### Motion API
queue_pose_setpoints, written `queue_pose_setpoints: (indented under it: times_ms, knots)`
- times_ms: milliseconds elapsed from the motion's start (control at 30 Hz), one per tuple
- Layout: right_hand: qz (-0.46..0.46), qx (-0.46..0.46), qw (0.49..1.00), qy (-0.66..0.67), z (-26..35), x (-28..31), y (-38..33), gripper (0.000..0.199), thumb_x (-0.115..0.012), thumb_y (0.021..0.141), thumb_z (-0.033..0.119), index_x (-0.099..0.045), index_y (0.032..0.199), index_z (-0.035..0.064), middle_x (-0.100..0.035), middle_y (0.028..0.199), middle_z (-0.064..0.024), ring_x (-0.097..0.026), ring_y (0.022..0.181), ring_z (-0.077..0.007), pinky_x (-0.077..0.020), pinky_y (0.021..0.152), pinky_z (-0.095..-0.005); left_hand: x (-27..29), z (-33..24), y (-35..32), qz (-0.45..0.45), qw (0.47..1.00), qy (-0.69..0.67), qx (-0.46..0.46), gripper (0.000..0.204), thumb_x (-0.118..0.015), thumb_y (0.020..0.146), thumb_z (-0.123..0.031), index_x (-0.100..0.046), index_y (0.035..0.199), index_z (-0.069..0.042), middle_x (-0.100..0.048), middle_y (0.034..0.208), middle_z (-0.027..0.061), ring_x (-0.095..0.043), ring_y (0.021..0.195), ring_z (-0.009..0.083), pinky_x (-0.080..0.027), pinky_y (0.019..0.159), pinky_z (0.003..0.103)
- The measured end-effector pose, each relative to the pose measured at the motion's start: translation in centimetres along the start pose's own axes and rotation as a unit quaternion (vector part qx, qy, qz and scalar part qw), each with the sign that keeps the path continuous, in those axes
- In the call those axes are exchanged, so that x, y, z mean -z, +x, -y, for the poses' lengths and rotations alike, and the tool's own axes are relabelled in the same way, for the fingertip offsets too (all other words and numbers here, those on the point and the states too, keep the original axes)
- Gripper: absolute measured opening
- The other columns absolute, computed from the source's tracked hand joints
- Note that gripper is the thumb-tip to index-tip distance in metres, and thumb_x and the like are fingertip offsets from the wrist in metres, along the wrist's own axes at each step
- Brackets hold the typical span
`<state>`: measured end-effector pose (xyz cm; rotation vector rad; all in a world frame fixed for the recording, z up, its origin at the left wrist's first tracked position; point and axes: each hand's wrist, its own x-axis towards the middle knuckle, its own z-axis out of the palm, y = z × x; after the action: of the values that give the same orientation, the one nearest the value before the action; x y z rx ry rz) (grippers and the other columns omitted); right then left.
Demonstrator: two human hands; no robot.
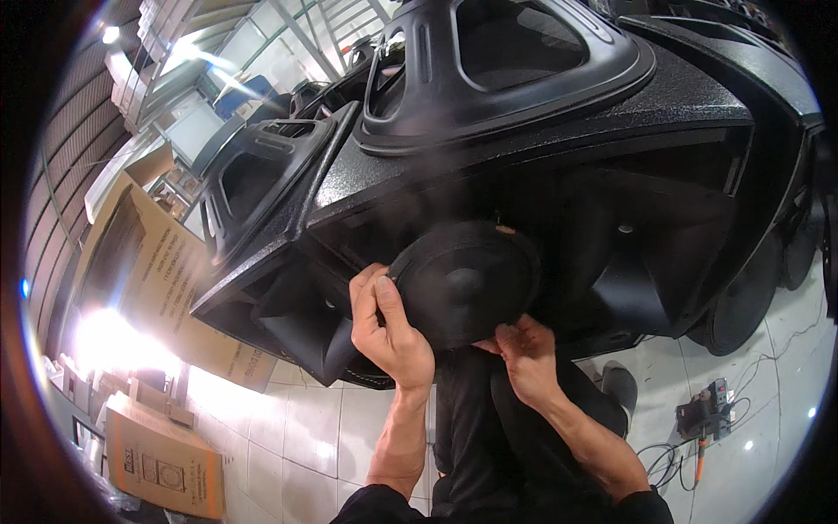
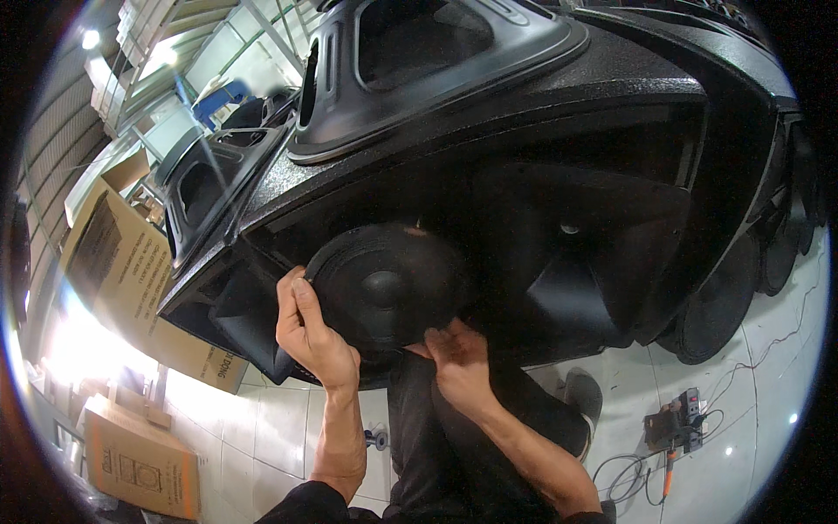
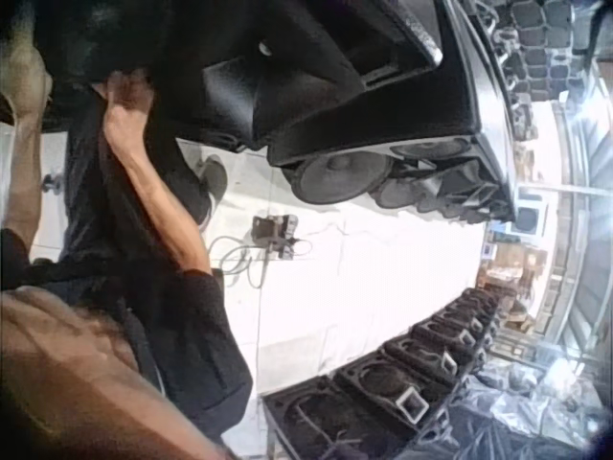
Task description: The person assembles a speaker by soldering wires to a small driver, connecting a yellow-and-black twisted wire, and installing the driver into a large black enclosure. They then attach a larger woofer and connect red and black wires to its terminals.
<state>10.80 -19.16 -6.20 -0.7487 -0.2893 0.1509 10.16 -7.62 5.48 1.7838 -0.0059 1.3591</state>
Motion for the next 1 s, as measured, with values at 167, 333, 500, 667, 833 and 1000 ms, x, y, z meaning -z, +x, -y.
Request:
queue_pose_setpoints:
  times_ms: [167,333,500,667,833,1000]
  knots:
    - [0.009,-0.082,0.994,-0.076,1.3,-1.3,1.2,0.02,-0.045,0.104,0.006,-0.053,0.093,-0.0082,-0.07,0.096,-0.0252,-0.074,0.084,-0.0308,-0.0633,0.079,-0.0406,-0.8,-0.1,1.6,0.01,0.978,0.129,-0.162,0.019,-0.057,0.1,-0.01,-0.066,0.095,0.007,-0.064,0.098,0.015,-0.057,0.092,0.0272,-0.044,0.083,0.036]
    - [-0.008,-0.096,0.992,-0.083,1.2,-1.3,1.5,0.022,-0.046,0.105,0.008,-0.051,0.089,-0.0075,-0.07,0.094,-0.0261,-0.074,0.077,-0.0296,-0.0633,0.071,-0.0377,-1.3,-0.1,1.8,0.012,0.968,0.15,-0.199,0.016,-0.059,0.099,-0.009,-0.067,0.094,0.004,-0.065,0.097,0.0127,-0.056,0.092,0.026,-0.043,0.083,0.036]
    - [-0.028,-0.113,0.987,-0.112,0.9,-1.8,2.2,0.022,-0.049,0.104,0.011,-0.055,0.095,-0.0077,-0.071,0.089,-0.0208,-0.073,0.072,-0.0239,-0.0607,0.065,-0.0339,-1.8,0.5,2.8,-0.007,0.945,0.221,-0.242,0.015,-0.059,0.098,-0.005,-0.071,0.099,0.003,-0.065,0.105,0.0119,-0.055,0.097,0.0243,-0.044,0.085,0.034]
    - [-0.066,-0.131,0.976,-0.163,0.4,-2.4,2.5,0.026,-0.052,0.104,0.013,-0.057,0.091,-0.008,-0.071,0.084,-0.0191,-0.071,0.063,-0.0211,-0.0574,0.055,-0.0305,-1.6,1.5,2.5,0.014,0.904,0.294,-0.309,0.022,-0.07,0.088,-0.011,-0.075,0.107,-0.002,-0.062,0.12,0.0108,-0.051,0.109,0.0288,-0.04,0.094,0.041]
    - [-0.068,-0.116,0.969,-0.209,0.4,-2.0,2.6,0.027,-0.054,0.104,0.016,-0.06,0.093,-0.0073,-0.071,0.082,-0.0158,-0.07,0.062,-0.0188,-0.0548,0.052,-0.0279,-1.0,2.0,1.6,0.14,0.905,0.241,-0.32,0.094,-0.086,0.073,-0.036,-0.041,0.148,0.0,-0.048,0.145,0.0215,-0.043,0.133,0.0413,-0.03,0.114,0.052]
    - [-0.035,-0.091,0.95,-0.297,0.9,-1.4,2.2,0.026,-0.055,0.104,0.017,-0.062,0.096,-0.0063,-0.071,0.082,-0.0149,-0.071,0.063,-0.0189,-0.0556,0.053,-0.0273,1.3,1.7,1.1,0.299,0.867,0.306,-0.256,0.132,-0.097,0.047,-0.031,-0.024,0.156,-0.015,-0.008,0.162,0.029,-0.015,0.149,0.0498,-0.024,0.119,0.057]
